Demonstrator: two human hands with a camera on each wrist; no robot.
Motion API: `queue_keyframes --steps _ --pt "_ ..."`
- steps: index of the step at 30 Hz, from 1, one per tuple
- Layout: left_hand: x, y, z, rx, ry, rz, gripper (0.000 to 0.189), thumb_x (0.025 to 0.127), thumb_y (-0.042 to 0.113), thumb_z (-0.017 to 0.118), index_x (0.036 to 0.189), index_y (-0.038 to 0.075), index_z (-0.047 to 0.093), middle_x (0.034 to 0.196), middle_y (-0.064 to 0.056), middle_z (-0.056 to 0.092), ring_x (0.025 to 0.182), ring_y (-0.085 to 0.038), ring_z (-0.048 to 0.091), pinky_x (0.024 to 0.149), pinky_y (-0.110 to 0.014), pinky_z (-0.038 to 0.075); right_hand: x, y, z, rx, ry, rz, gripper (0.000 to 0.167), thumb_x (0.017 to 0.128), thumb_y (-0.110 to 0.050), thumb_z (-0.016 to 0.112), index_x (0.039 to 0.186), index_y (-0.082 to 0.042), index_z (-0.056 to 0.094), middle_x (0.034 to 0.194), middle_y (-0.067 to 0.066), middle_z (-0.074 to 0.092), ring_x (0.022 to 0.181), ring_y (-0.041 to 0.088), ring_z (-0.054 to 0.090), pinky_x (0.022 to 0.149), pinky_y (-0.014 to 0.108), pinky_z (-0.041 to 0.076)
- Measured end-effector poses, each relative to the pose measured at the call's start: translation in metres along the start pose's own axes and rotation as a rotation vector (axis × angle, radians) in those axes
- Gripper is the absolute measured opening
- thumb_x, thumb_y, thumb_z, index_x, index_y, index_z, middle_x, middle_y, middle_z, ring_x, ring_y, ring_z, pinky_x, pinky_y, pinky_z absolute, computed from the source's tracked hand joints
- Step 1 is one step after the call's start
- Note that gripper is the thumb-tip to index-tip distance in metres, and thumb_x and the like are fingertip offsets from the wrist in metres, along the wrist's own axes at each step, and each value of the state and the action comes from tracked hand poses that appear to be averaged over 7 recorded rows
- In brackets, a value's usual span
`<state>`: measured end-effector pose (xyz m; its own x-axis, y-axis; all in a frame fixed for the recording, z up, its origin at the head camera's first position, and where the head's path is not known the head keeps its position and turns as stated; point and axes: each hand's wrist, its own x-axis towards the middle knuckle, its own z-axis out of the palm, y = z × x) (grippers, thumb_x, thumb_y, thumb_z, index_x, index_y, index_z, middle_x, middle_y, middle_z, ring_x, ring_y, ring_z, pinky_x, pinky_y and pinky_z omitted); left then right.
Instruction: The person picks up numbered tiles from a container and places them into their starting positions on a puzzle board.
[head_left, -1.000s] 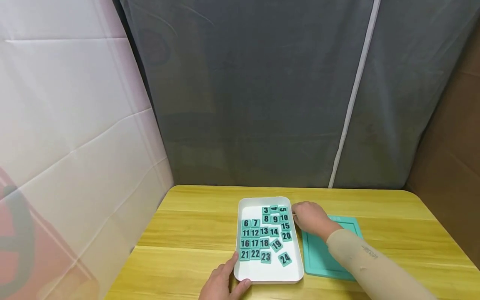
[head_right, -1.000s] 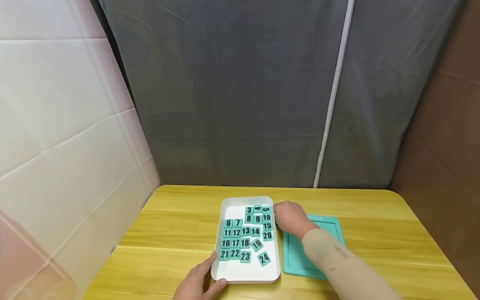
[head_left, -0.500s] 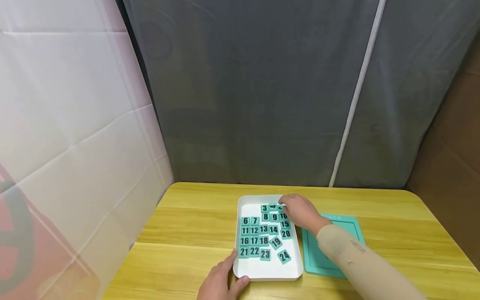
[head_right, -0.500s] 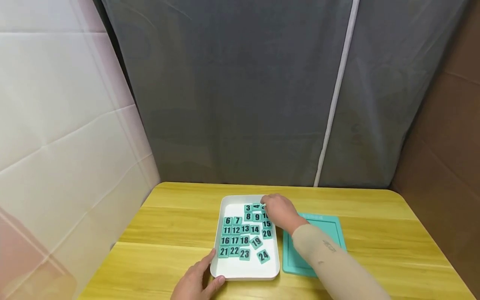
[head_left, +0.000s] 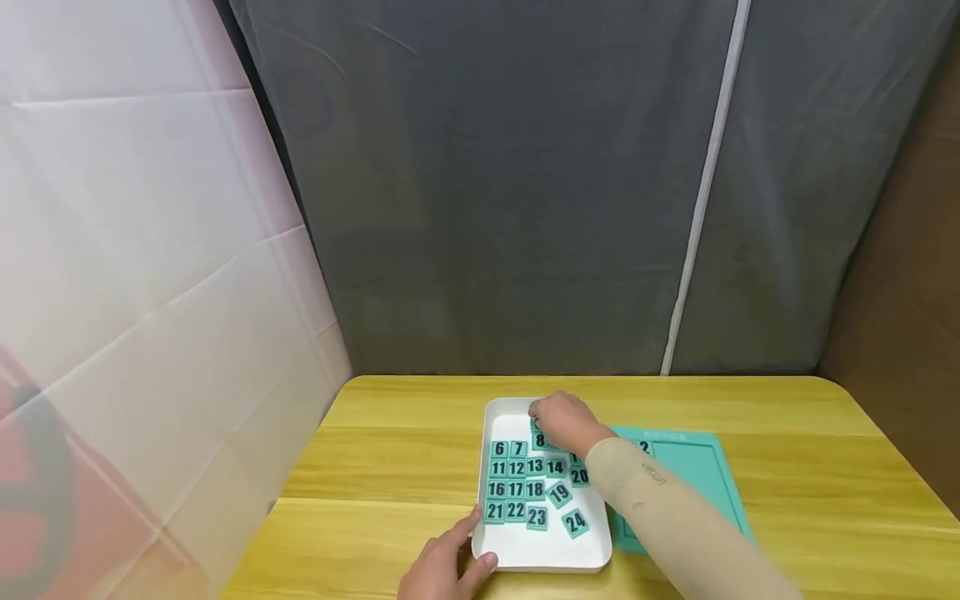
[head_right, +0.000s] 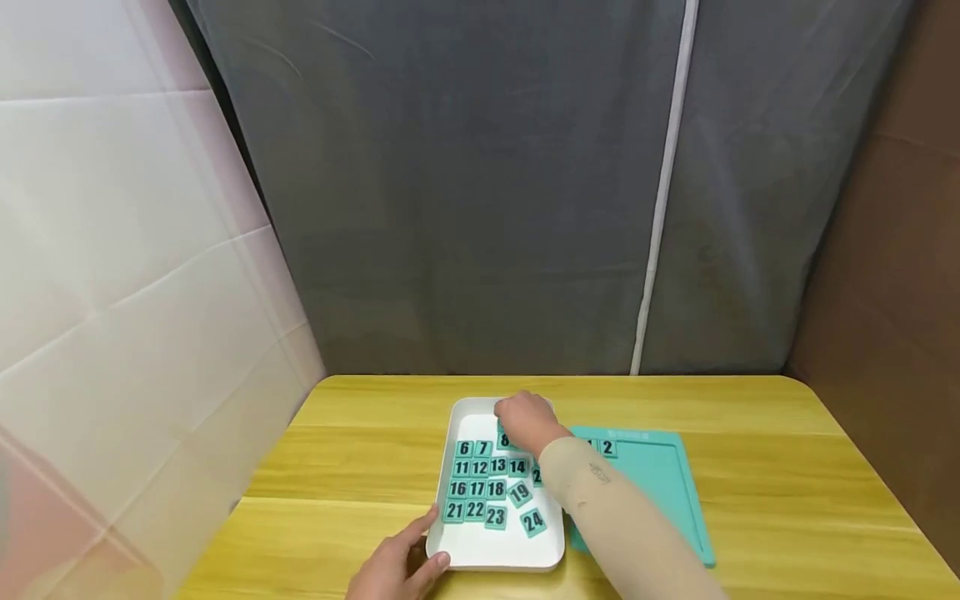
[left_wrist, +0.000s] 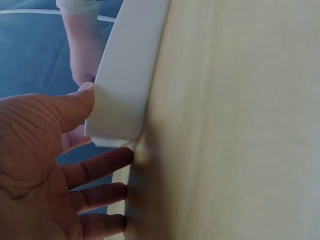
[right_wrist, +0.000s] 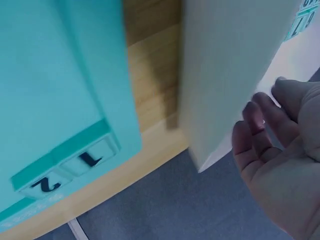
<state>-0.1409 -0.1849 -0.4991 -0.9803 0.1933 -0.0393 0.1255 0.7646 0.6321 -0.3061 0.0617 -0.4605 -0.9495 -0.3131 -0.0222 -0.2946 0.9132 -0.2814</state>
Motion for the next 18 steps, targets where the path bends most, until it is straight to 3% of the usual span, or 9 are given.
queue_keyframes --steps 5,9,13,16,18 --pt "0.002 0.001 0.0 -0.052 -0.058 -0.024 0.071 0.095 0.046 0.08 0.155 0.015 0.058 0.117 -0.009 0.079 0.107 -0.03 0.07 0.089 -0.059 0.059 0.0 0.002 0.01 -0.11 0.038 -0.039 0.014 0.104 -0.006 0.068 0.108 -0.013 0.08 0.1 0.004 0.076 0.093 0.022 0.065 0.094 0.044 0.057" --pt "0.001 -0.002 -0.002 -0.059 -0.071 -0.043 0.072 0.096 0.048 0.079 0.155 0.015 0.057 0.119 -0.008 0.079 0.11 -0.03 0.069 0.091 -0.059 0.059 0.001 0.0 0.012 -0.112 0.035 -0.04 0.017 0.1 -0.004 0.073 0.109 -0.014 0.083 0.11 0.003 0.081 0.102 0.024 0.07 0.102 0.046 0.057" --pt "0.001 -0.008 -0.006 -0.045 -0.063 0.008 0.072 0.097 0.048 0.077 0.155 0.011 0.056 0.123 -0.012 0.078 0.116 -0.038 0.07 0.094 -0.063 0.057 0.006 -0.009 0.012 -0.117 -0.013 0.001 0.017 0.101 -0.014 0.074 0.114 -0.019 0.085 0.118 -0.001 0.081 0.106 0.022 0.071 0.107 0.048 0.054" --pt "0.002 -0.012 -0.009 -0.037 -0.073 0.036 0.072 0.099 0.047 0.076 0.156 0.008 0.055 0.128 -0.017 0.076 0.119 -0.042 0.07 0.097 -0.065 0.057 0.009 -0.017 0.012 -0.146 -0.027 0.018 0.012 0.101 -0.019 0.074 0.098 -0.019 0.086 0.103 -0.003 0.082 0.092 0.02 0.068 0.105 0.049 0.055" --pt "0.004 -0.013 -0.01 -0.037 -0.088 0.045 0.073 0.1 0.047 0.075 0.156 0.006 0.054 0.131 -0.018 0.075 0.121 -0.042 0.07 0.099 -0.065 0.056 0.012 -0.021 0.012 -0.158 -0.018 0.029 0.017 0.1 -0.017 0.074 0.085 -0.018 0.081 0.09 -0.002 0.078 0.082 0.02 0.062 0.101 0.049 0.056"
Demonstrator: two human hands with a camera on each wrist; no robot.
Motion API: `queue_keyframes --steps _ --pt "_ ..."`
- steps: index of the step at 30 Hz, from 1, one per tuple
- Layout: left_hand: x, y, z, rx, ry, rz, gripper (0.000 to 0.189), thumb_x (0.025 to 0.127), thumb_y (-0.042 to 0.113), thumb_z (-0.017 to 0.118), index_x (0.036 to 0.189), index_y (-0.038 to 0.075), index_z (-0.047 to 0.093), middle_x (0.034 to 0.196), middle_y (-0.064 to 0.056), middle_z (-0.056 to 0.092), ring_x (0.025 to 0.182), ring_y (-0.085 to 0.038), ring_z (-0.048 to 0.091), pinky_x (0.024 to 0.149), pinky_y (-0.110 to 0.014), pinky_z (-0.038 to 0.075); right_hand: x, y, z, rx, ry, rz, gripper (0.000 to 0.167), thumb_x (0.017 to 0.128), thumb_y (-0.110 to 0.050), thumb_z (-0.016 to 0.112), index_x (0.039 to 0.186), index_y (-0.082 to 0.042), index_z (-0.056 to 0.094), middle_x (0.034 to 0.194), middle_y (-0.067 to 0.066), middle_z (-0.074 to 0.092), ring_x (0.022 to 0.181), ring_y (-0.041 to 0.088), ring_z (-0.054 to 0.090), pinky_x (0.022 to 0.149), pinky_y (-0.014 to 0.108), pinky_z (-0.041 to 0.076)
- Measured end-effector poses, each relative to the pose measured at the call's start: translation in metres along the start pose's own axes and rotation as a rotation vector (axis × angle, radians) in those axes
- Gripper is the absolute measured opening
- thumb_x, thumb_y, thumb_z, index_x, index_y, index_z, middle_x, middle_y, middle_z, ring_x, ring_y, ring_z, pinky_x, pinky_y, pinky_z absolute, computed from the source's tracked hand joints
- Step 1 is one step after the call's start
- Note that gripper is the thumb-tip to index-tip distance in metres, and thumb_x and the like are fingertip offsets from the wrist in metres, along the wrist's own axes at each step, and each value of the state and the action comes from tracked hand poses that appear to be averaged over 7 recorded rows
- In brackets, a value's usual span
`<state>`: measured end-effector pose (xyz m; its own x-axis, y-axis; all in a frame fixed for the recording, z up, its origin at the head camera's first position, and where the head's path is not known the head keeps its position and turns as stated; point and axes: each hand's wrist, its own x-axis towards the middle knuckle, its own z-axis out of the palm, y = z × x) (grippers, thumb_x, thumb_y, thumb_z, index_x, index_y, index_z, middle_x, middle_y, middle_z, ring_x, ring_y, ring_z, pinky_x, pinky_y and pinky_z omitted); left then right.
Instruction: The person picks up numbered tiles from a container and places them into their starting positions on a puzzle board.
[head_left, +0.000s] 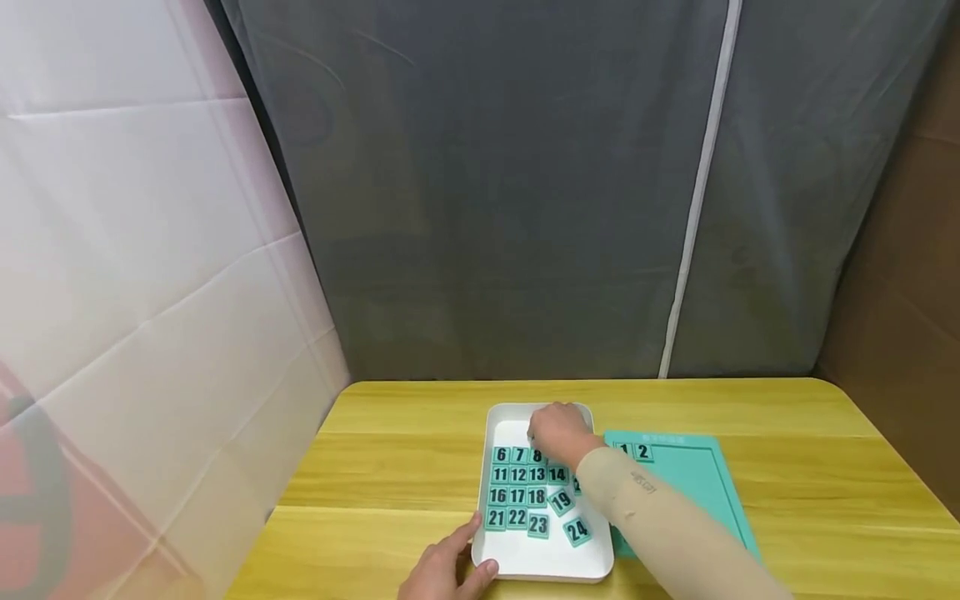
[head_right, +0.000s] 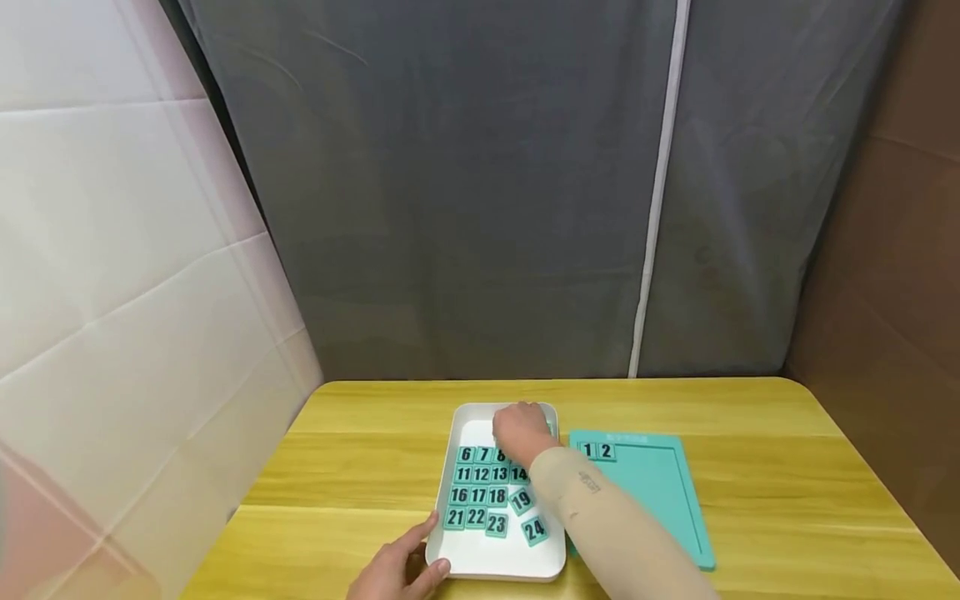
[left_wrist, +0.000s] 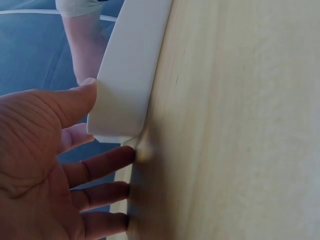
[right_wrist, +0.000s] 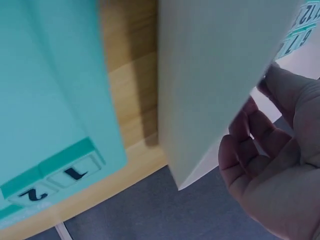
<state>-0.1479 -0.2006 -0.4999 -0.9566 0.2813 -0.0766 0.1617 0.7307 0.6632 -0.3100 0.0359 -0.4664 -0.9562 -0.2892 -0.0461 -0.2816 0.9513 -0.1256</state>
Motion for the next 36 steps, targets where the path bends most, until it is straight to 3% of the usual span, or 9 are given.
queue_keyframes --steps 3,9,16,22,25,31,36 --pt "0.003 -0.001 0.0 -0.002 -0.016 0.011 0.074 0.1 0.048 0.074 0.156 0.005 0.053 0.133 -0.019 0.074 0.123 -0.042 0.07 0.1 -0.063 0.056 0.005 -0.001 0.002 -0.022 0.038 0.024 0.025 0.099 -0.016 0.075 0.074 -0.018 0.071 0.078 -0.002 0.07 0.076 0.02 0.055 0.094 0.046 0.057" --pt "0.005 -0.003 0.004 -0.01 -0.038 0.03 0.076 0.1 0.051 0.072 0.157 0.005 0.052 0.14 -0.019 0.071 0.127 -0.042 0.068 0.103 -0.062 0.056 0.009 0.005 0.015 -0.107 0.13 0.053 0.018 0.099 -0.021 0.078 0.083 -0.015 0.072 0.08 0.001 0.072 0.075 0.02 0.062 0.085 0.04 0.058" --pt "0.006 -0.004 0.0 -0.005 -0.041 0.032 0.076 0.101 0.05 0.072 0.157 0.004 0.051 0.14 -0.02 0.071 0.127 -0.042 0.068 0.103 -0.064 0.054 0.007 0.004 0.011 -0.091 0.117 0.057 0.029 0.097 -0.036 0.081 0.078 -0.016 0.073 0.072 -0.001 0.069 0.068 0.018 0.057 0.085 0.04 0.057" --pt "0.008 -0.004 -0.003 0.008 -0.042 0.036 0.075 0.101 0.05 0.072 0.157 0.003 0.051 0.14 -0.019 0.071 0.127 -0.042 0.069 0.103 -0.062 0.056 0.01 0.004 0.01 -0.075 0.107 0.059 0.017 0.096 -0.027 0.081 0.085 -0.016 0.074 0.083 0.001 0.074 0.072 0.018 0.059 0.087 0.042 0.058" --pt "0.008 -0.001 0.0 0.006 -0.036 0.036 0.075 0.1 0.05 0.072 0.157 0.005 0.052 0.142 -0.019 0.07 0.128 -0.042 0.068 0.103 -0.062 0.055 0.004 0.01 0.008 -0.05 0.136 0.021 0.015 0.097 -0.026 0.08 0.089 -0.015 0.074 0.082 0.001 0.073 0.072 0.018 0.059 0.085 0.042 0.058" --pt "0.004 0.005 0.006 0.004 0.007 0.018 0.074 0.099 0.05 0.074 0.156 0.007 0.054 0.139 -0.022 0.07 0.126 -0.046 0.066 0.1 -0.068 0.054 -0.035 0.048 -0.028 0.045 0.223 -0.122 0.022 0.097 -0.029 0.082 0.111 -0.012 0.078 0.099 0.002 0.079 0.086 0.021 0.071 0.083 0.044 0.06" --pt "0.0 0.006 0.005 0.035 0.041 -0.011 0.074 0.099 0.051 0.074 0.157 0.009 0.054 0.142 -0.024 0.068 0.122 -0.045 0.066 0.097 -0.068 0.055 -0.079 0.114 -0.05 0.056 0.244 -0.087 0.039 0.096 -0.028 0.083 0.128 -0.009 0.072 0.106 0.004 0.08 0.09 0.023 0.074 0.08 0.045 0.062"
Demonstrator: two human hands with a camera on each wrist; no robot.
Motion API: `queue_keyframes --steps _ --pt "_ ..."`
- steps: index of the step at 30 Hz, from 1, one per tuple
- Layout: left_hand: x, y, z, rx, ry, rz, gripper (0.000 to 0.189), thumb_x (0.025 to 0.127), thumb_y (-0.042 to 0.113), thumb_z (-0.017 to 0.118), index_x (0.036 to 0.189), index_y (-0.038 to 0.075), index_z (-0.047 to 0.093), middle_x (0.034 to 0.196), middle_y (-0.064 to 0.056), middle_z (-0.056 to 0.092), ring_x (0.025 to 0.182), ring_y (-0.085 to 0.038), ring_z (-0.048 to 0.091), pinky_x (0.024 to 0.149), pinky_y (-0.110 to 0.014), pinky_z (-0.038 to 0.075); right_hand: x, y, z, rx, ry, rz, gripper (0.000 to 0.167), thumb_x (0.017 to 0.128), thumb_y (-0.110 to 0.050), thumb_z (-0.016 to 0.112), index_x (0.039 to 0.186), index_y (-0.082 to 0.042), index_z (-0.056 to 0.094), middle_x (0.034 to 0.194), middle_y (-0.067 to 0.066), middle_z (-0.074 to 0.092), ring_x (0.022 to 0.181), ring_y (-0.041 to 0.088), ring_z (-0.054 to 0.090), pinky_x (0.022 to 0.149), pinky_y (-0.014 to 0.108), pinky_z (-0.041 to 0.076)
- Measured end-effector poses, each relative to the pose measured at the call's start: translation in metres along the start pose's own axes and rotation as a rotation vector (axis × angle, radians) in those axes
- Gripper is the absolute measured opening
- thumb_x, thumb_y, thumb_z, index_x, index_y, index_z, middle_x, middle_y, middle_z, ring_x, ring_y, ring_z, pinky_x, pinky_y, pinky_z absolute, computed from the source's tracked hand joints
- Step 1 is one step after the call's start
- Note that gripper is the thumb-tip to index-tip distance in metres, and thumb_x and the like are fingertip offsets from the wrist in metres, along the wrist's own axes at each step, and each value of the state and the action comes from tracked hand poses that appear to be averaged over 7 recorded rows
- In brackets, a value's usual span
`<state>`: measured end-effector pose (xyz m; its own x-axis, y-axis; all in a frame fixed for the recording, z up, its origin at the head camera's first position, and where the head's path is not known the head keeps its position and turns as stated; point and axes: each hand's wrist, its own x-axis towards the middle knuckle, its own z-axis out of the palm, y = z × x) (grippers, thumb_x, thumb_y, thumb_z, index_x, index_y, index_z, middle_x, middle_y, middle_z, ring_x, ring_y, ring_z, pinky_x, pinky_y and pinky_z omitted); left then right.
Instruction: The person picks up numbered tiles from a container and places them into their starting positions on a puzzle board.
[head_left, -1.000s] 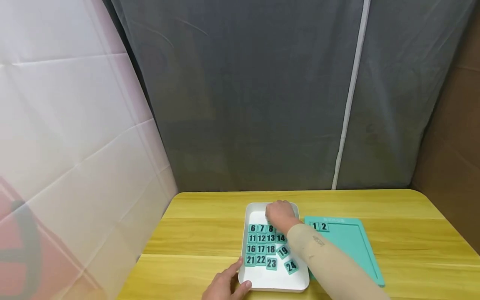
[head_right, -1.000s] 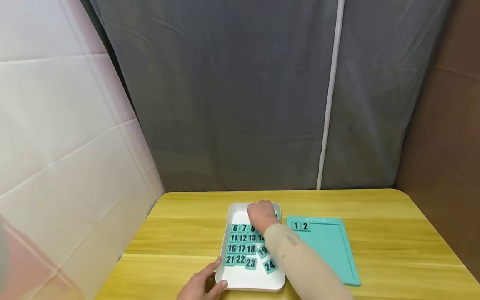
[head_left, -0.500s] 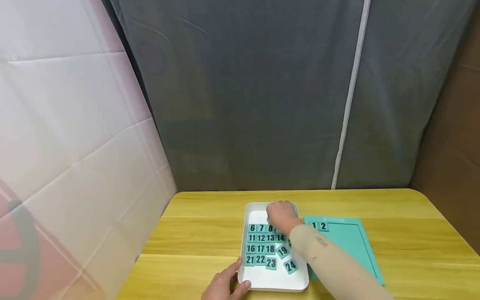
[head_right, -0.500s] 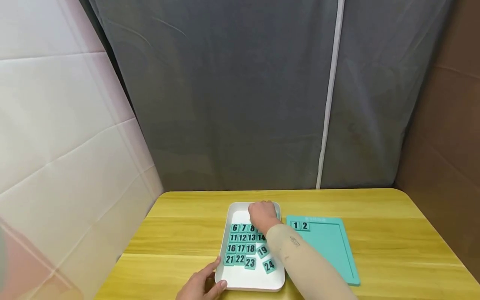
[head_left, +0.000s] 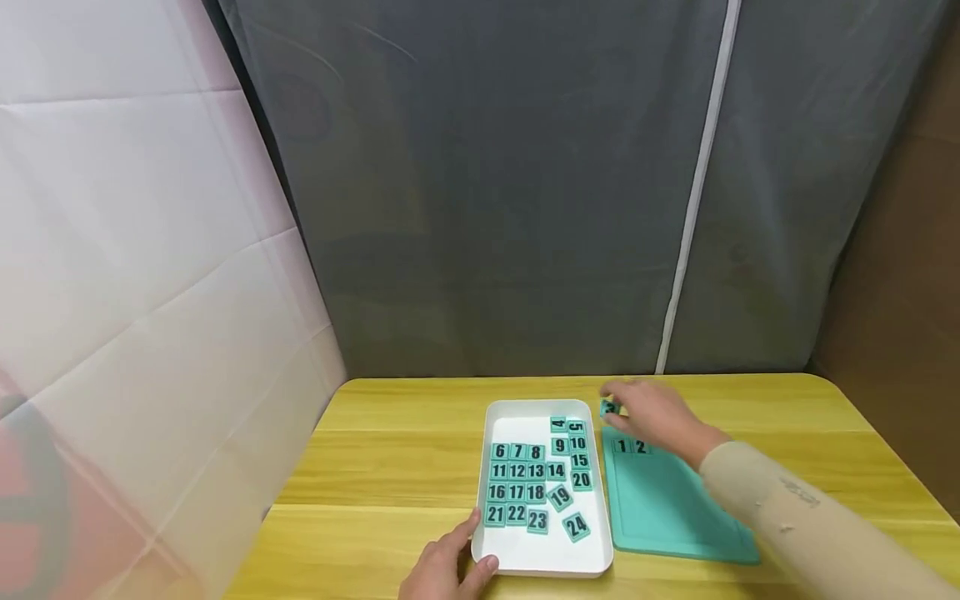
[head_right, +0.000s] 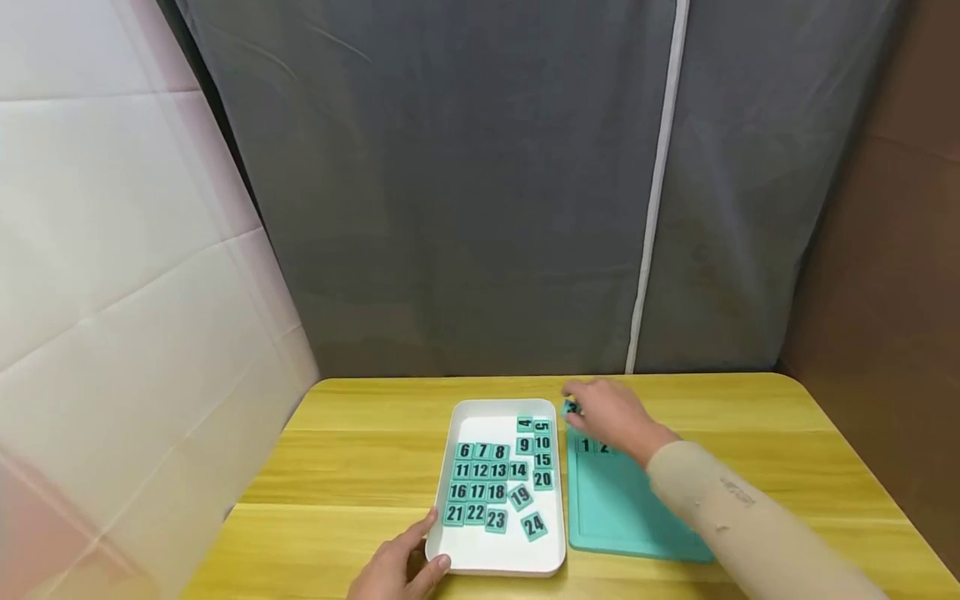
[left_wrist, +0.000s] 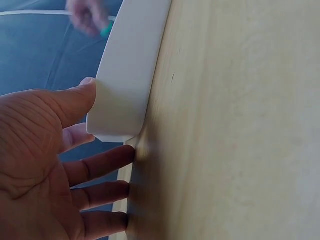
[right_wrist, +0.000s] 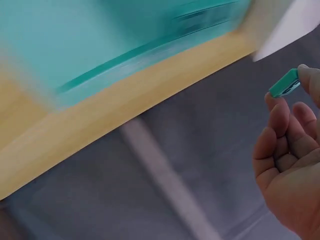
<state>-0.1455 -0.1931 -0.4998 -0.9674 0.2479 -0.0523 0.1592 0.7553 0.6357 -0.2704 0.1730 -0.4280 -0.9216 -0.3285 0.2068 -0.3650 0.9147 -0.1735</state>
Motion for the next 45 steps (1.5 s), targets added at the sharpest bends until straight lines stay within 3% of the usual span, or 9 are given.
queue_keyframes --steps 5,11,19,23,28,34,45 --pt "-0.001 -0.003 -0.004 0.02 0.011 -0.013 0.075 0.099 0.052 0.073 0.157 0.009 0.054 0.143 -0.024 0.067 0.124 -0.047 0.066 0.098 -0.068 0.055 -0.041 0.051 -0.006 -0.056 0.024 0.072 0.047 0.092 -0.025 0.087 0.13 -0.007 0.068 0.097 0.003 0.077 0.085 0.023 0.07 0.077 0.047 0.062" --pt "-0.001 -0.007 -0.006 0.006 -0.009 0.003 0.075 0.1 0.05 0.072 0.157 0.004 0.052 0.143 -0.026 0.067 0.129 -0.048 0.065 0.102 -0.068 0.053 -0.064 0.064 0.01 -0.131 0.032 -0.032 0.048 0.088 -0.026 0.09 0.128 -0.009 0.069 0.089 -0.001 0.072 0.075 0.013 0.061 0.074 0.04 0.06" --pt "0.001 -0.006 -0.004 -0.002 -0.012 0.002 0.074 0.101 0.05 0.071 0.157 0.006 0.052 0.142 -0.026 0.067 0.125 -0.049 0.066 0.1 -0.069 0.053 -0.059 0.054 0.034 -0.196 0.042 -0.132 0.039 0.088 -0.024 0.09 0.12 -0.011 0.071 0.099 0.004 0.08 0.083 0.021 0.07 0.081 0.043 0.062" --pt "0.001 -0.006 -0.003 -0.014 -0.027 0.001 0.075 0.101 0.05 0.071 0.158 0.005 0.051 0.143 -0.026 0.067 0.125 -0.048 0.066 0.101 -0.069 0.052 -0.057 0.054 0.045 -0.243 0.033 -0.141 0.035 0.089 -0.023 0.088 0.118 -0.011 0.073 0.104 0.005 0.082 0.087 0.023 0.073 0.088 0.046 0.063" --pt "0.0 -0.004 -0.004 0.006 -0.006 -0.016 0.075 0.1 0.052 0.072 0.157 0.007 0.053 0.143 -0.024 0.068 0.123 -0.046 0.067 0.099 -0.068 0.054 -0.053 0.054 0.05 -0.191 0.016 -0.064 0.037 0.09 -0.023 0.087 0.122 -0.009 0.074 0.111 0.008 0.081 0.098 0.028 0.075 0.095 0.051 0.061" --pt "-0.001 -0.003 -0.004 0.038 0.007 -0.017 0.074 0.101 0.052 0.071 0.157 0.008 0.053 0.14 -0.022 0.069 0.119 -0.043 0.068 0.096 -0.065 0.056 -0.047 0.053 0.044 -0.063 -0.052 0.079 0.041 0.088 -0.024 0.088 0.121 -0.003 0.075 0.11 0.01 0.079 0.099 0.03 0.074 0.092 0.052 0.062" --pt "-0.001 -0.004 -0.003 0.055 0.008 -0.015 0.075 0.101 0.054 0.07 0.158 0.008 0.053 0.14 -0.022 0.07 0.118 -0.042 0.068 0.095 -0.064 0.056 -0.042 0.047 0.043 -0.072 -0.089 0.076 0.035 0.088 -0.023 0.088 0.114 -0.004 0.077 0.106 0.01 0.081 0.093 0.026 0.076 0.089 0.048 0.064"
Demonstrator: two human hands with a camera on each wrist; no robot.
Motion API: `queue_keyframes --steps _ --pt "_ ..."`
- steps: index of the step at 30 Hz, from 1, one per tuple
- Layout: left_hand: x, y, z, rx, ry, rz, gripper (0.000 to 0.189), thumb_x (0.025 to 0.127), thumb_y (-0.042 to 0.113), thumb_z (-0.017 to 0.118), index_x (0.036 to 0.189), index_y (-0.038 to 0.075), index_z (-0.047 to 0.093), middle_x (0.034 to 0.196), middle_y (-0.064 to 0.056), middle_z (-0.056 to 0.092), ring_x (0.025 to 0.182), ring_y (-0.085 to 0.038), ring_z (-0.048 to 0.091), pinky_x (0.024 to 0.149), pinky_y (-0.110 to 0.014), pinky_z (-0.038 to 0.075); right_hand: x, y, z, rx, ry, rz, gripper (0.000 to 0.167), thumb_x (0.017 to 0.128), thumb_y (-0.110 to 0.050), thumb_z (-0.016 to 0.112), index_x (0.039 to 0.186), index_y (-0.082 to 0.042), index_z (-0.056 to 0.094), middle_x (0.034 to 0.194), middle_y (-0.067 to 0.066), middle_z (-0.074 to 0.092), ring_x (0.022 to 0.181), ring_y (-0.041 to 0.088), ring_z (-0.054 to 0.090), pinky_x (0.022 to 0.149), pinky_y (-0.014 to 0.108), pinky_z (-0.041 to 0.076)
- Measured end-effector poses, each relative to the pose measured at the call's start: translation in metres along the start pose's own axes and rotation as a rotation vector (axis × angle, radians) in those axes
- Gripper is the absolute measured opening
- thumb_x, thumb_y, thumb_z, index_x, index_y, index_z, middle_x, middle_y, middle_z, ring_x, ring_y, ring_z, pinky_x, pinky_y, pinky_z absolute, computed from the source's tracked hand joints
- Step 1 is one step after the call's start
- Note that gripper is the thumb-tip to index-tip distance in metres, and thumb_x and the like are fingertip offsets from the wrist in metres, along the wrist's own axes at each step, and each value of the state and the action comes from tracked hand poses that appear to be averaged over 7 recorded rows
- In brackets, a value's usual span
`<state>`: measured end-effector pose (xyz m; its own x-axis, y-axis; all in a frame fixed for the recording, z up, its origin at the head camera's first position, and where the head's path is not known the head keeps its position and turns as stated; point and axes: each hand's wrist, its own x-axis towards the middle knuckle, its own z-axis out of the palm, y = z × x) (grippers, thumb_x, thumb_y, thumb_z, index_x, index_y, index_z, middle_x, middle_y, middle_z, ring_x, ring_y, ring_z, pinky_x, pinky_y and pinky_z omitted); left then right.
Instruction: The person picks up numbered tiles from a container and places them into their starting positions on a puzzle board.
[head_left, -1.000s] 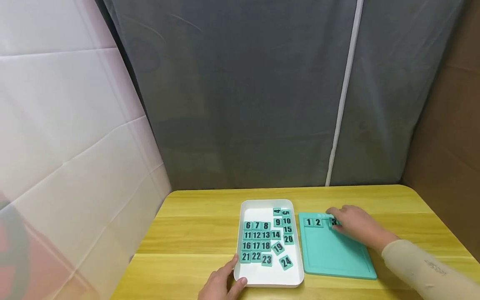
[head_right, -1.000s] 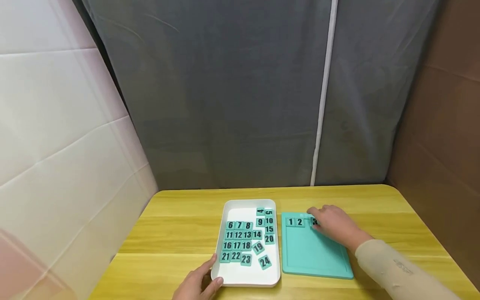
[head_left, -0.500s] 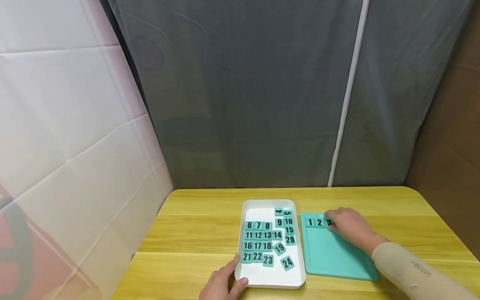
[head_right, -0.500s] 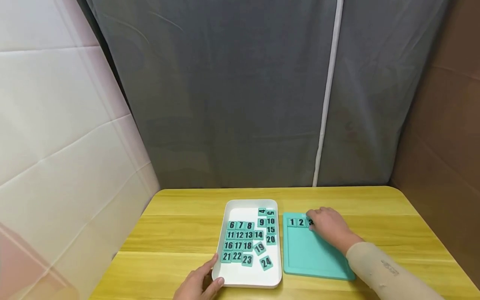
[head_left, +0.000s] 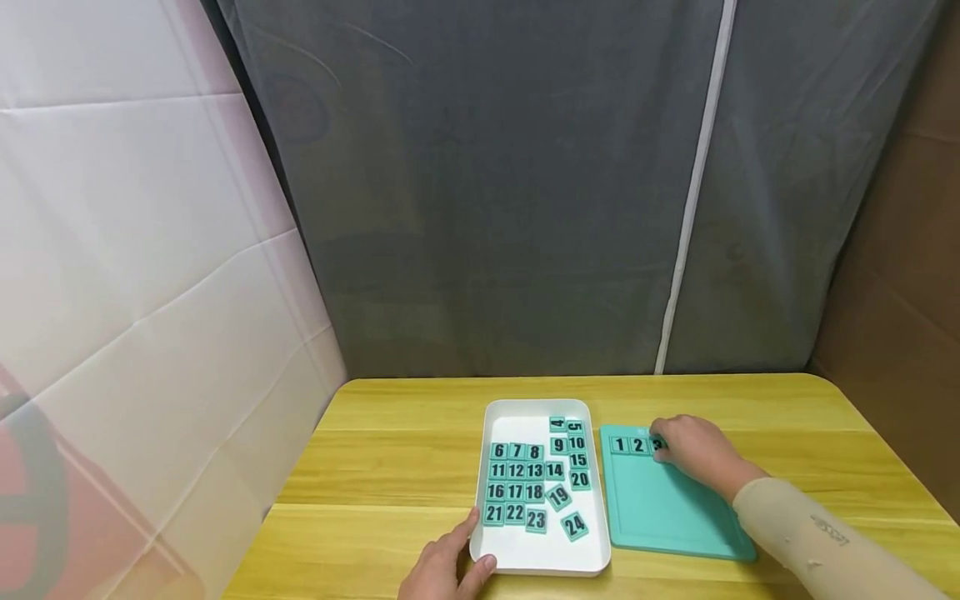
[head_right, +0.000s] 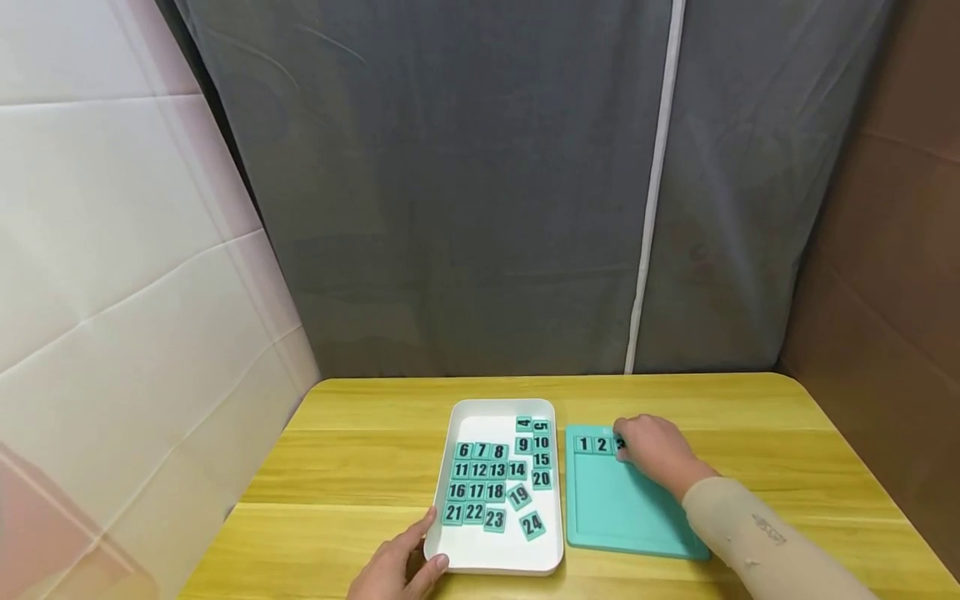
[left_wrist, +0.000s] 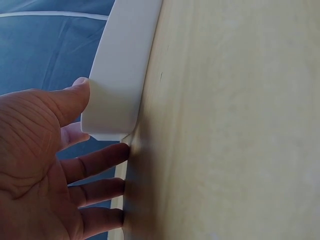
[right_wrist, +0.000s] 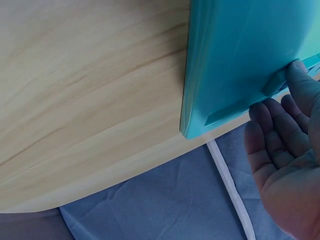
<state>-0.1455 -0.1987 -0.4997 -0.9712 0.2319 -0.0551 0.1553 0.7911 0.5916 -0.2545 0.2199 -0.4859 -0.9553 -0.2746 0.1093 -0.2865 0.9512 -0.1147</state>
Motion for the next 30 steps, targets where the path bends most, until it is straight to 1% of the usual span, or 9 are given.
queue_keyframes --steps 6,11,14,17,20,22,26,28,30 --pt "0.002 0.001 0.0 -0.022 -0.023 -0.047 0.077 0.099 0.056 0.071 0.158 0.01 0.052 0.143 -0.021 0.068 0.12 -0.041 0.067 0.098 -0.066 0.055 0.002 0.001 0.002 -0.009 -0.007 -0.007 0.032 0.087 -0.022 0.089 0.111 -0.004 0.077 0.102 0.008 0.08 0.089 0.022 0.074 0.087 0.046 0.064" --pt "0.001 0.001 0.001 -0.006 -0.015 -0.045 0.077 0.099 0.057 0.07 0.158 0.011 0.052 0.143 -0.02 0.068 0.118 -0.04 0.067 0.097 -0.065 0.056 0.004 0.0 -0.003 -0.002 -0.048 -0.006 0.033 0.088 -0.023 0.089 0.111 -0.004 0.076 0.101 0.008 0.079 0.085 0.019 0.071 0.086 0.046 0.064" --pt "0.0 0.001 0.001 -0.001 0.001 -0.038 0.076 0.099 0.057 0.071 0.158 0.011 0.053 0.141 -0.019 0.07 0.115 -0.038 0.068 0.094 -0.064 0.057 0.008 0.0 -0.011 0.033 -0.084 0.003 0.034 0.09 -0.024 0.088 0.114 -0.002 0.075 0.104 0.01 0.079 0.088 0.022 0.071 0.088 0.048 0.063" --pt "0.0 0.001 0.0 0.006 0.017 -0.035 0.075 0.099 0.056 0.072 0.157 0.012 0.054 0.139 -0.019 0.071 0.113 -0.037 0.068 0.092 -0.062 0.058 0.015 -0.004 -0.018 0.077 -0.113 0.015 0.034 0.094 -0.025 0.083 0.118 -0.001 0.075 0.11 0.012 0.079 0.097 0.028 0.073 0.092 0.051 0.062" --pt "0.0 0.001 0.001 0.005 0.007 -0.036 0.076 0.099 0.057 0.071 0.157 0.011 0.054 0.14 -0.02 0.07 0.114 -0.038 0.068 0.093 -0.063 0.057 0.023 -0.016 -0.023 0.126 -0.114 0.03 0.033 0.099 -0.025 0.079 0.122 -0.002 0.074 0.116 0.013 0.078 0.106 0.032 0.074 0.096 0.053 0.061" --pt "0.0 0.001 0.0 -0.002 -0.004 -0.038 0.076 0.099 0.057 0.071 0.158 0.011 0.053 0.142 -0.02 0.069 0.116 -0.039 0.068 0.095 -0.064 0.056 0.029 -0.029 -0.023 0.16 -0.091 0.023 0.031 0.1 -0.024 0.077 0.124 -0.004 0.074 0.119 0.012 0.078 0.109 0.033 0.074 0.098 0.053 0.06" --pt "0.001 0.001 0.0 -0.017 -0.016 -0.046 0.077 0.099 0.057 0.07 0.158 0.011 0.052 0.143 -0.02 0.068 0.118 -0.04 0.067 0.097 -0.066 0.055 0.042 -0.056 -0.021 0.212 -0.029 -0.028 0.028 0.1 -0.021 0.078 0.124 -0.007 0.076 0.12 0.009 0.078 0.109 0.03 0.074 0.099 0.051 0.061" --pt "0.001 0.001 0.0 -0.021 -0.016 -0.047 0.077 0.099 0.057 0.071 0.158 0.011 0.052 0.143 -0.02 0.068 0.118 -0.039 0.067 0.097 -0.065 0.055 0.047 -0.068 -0.02 0.215 -0.02 -0.057 0.027 0.1 -0.019 0.078 0.124 -0.008 0.076 0.121 0.008 0.078 0.109 0.029 0.074 0.099 0.05 0.061" --pt "0.001 0.001 0.0 -0.022 -0.019 -0.043 0.077 0.099 0.056 0.071 0.158 0.011 0.052 0.143 -0.02 0.068 0.117 -0.039 0.067 0.097 -0.065 0.055 0.051 -0.077 -0.017 0.204 -0.019 -0.065 0.028 0.099 -0.018 0.078 0.125 -0.008 0.076 0.123 0.008 0.078 0.112 0.029 0.074 0.1 0.05 0.06"
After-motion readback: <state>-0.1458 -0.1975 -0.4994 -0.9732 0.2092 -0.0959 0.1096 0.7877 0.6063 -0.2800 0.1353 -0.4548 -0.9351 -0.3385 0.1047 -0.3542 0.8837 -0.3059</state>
